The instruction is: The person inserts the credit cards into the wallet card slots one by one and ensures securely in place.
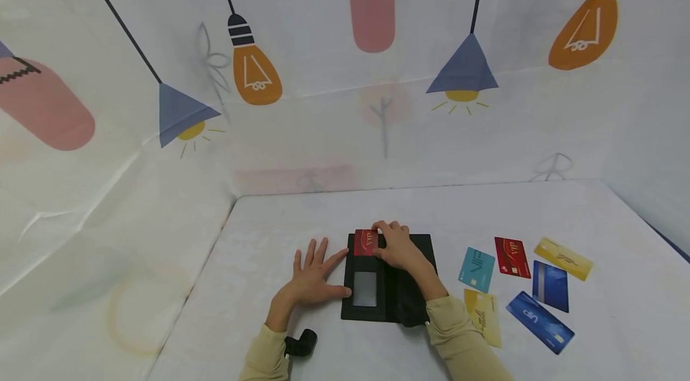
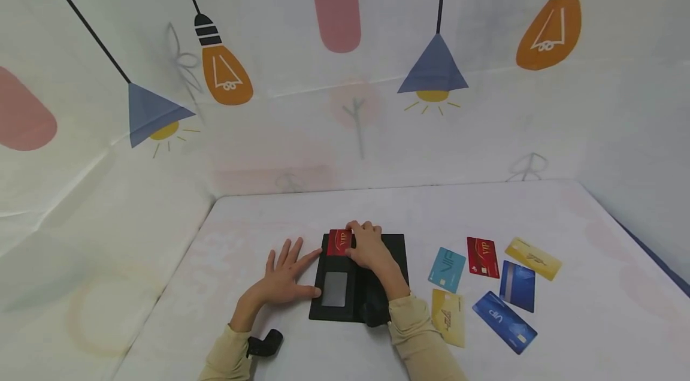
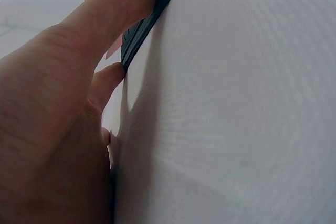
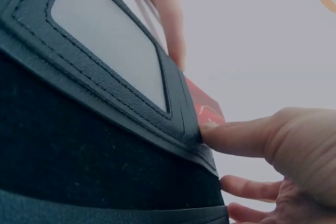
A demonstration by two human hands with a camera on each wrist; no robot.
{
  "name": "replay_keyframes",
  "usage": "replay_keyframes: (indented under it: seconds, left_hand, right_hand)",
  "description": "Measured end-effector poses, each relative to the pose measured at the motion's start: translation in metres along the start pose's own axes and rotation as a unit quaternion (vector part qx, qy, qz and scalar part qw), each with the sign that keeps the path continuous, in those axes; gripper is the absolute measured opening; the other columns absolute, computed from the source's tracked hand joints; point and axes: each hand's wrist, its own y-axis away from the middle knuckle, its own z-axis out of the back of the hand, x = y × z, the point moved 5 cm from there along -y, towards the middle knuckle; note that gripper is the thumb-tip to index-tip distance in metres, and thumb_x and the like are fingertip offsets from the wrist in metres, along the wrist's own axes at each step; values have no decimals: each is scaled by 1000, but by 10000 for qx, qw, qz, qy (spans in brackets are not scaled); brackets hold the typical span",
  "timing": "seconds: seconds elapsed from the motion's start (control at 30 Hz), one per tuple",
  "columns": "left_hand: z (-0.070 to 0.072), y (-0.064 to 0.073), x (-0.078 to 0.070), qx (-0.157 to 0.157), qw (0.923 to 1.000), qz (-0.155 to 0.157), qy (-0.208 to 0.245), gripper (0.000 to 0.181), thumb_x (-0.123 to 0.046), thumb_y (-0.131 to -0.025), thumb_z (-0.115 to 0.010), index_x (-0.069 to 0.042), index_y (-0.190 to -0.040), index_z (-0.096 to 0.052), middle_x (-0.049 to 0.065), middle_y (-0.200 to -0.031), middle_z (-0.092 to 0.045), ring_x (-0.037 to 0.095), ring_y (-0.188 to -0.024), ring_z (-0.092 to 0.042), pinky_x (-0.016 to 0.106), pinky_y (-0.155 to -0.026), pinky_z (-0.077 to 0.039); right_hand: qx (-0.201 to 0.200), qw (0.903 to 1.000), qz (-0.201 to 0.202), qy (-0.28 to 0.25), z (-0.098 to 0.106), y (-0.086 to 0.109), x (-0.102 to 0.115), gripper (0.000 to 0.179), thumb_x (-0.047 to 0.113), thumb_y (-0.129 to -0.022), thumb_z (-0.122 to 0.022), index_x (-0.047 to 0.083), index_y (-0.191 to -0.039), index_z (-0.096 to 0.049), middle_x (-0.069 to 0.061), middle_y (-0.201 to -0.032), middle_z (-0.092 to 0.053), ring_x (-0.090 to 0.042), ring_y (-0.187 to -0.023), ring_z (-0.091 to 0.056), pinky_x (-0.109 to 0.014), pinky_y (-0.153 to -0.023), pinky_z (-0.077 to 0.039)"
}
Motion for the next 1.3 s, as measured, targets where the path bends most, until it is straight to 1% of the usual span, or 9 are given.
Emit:
replay_keyframes:
  seconds: [0.27,0.5,0.6,0.73,0.83,1.03,1.23,1.3]
  left_hand:
    - [1,1,0,-13,10000,4,28,85,-60,-82,-70,-30,-154,-35,17,-166,-6,41,-151,5,68,-114,7]
    - [1,1,2,-3,9999,38,108,85,-61,-82,-69,-30,-154,-36,17,-166,-6,40,-151,7,67,-114,9]
    - [3,2,0,20,10000,48,69,85,-61,-82,-69,-30,-153,-37,17,-166,-7,41,-151,6,67,-114,7]
    - [2,3,1,20,10000,21,77,85,-61,-82,-69,-30,-154,-36,18,-165,-6,41,-151,6,68,-114,7]
    - [2,2,1,37,10000,35,67,85,-61,-82,-69,-30,-154,-36,17,-166,-6,41,-151,6,68,-114,7]
    - [1,2,2,44,10000,-3,45,85,-63,-82,-67,-32,-154,-35,17,-166,-6,41,-151,7,67,-114,8]
    - [1,1,1,55,9999,-33,125,85,-61,-83,-68,-31,-154,-34,17,-166,-4,41,-151,8,67,-113,9]
    - [0,0,1,83,9999,-2,92,84,-62,-83,-67,-33,-154,-33,16,-166,-3,39,-151,9,66,-114,9]
  right_hand:
    - [75,9999,126,-26,-2,0,-1,33,17,-93,-70,14,-123,-57,-22,-125,-48,-44,-120,-40,-63,-97,-43]
    - [129,9994,298,-69,-1,3,1,23,17,-93,-70,14,-115,-62,-20,-122,-49,-42,-117,-41,-62,-95,-43]
    - [172,9991,372,-126,0,4,0,25,20,-92,-72,15,-114,-62,-20,-124,-49,-41,-117,-41,-63,-95,-43]
    - [256,9985,426,-236,-1,6,-3,33,25,-88,-76,16,-116,-62,-20,-128,-47,-41,-119,-39,-64,-96,-42]
    - [323,9980,493,-229,-3,7,-4,35,28,-85,-79,18,-114,-62,-19,-128,-46,-41,-121,-39,-64,-95,-42]
    - [422,9971,593,-207,-5,7,-6,27,28,-85,-78,20,-106,-62,-17,-127,-44,-43,-124,-35,-64,-96,-41]
    - [398,9968,640,-258,-5,9,-5,22,23,-86,-78,19,-100,-62,-18,-126,-43,-46,-125,-33,-66,-97,-39]
    - [373,9968,666,-255,-4,10,-5,21,23,-87,-77,18,-100,-61,-18,-126,-43,-47,-125,-33,-67,-97,-39]
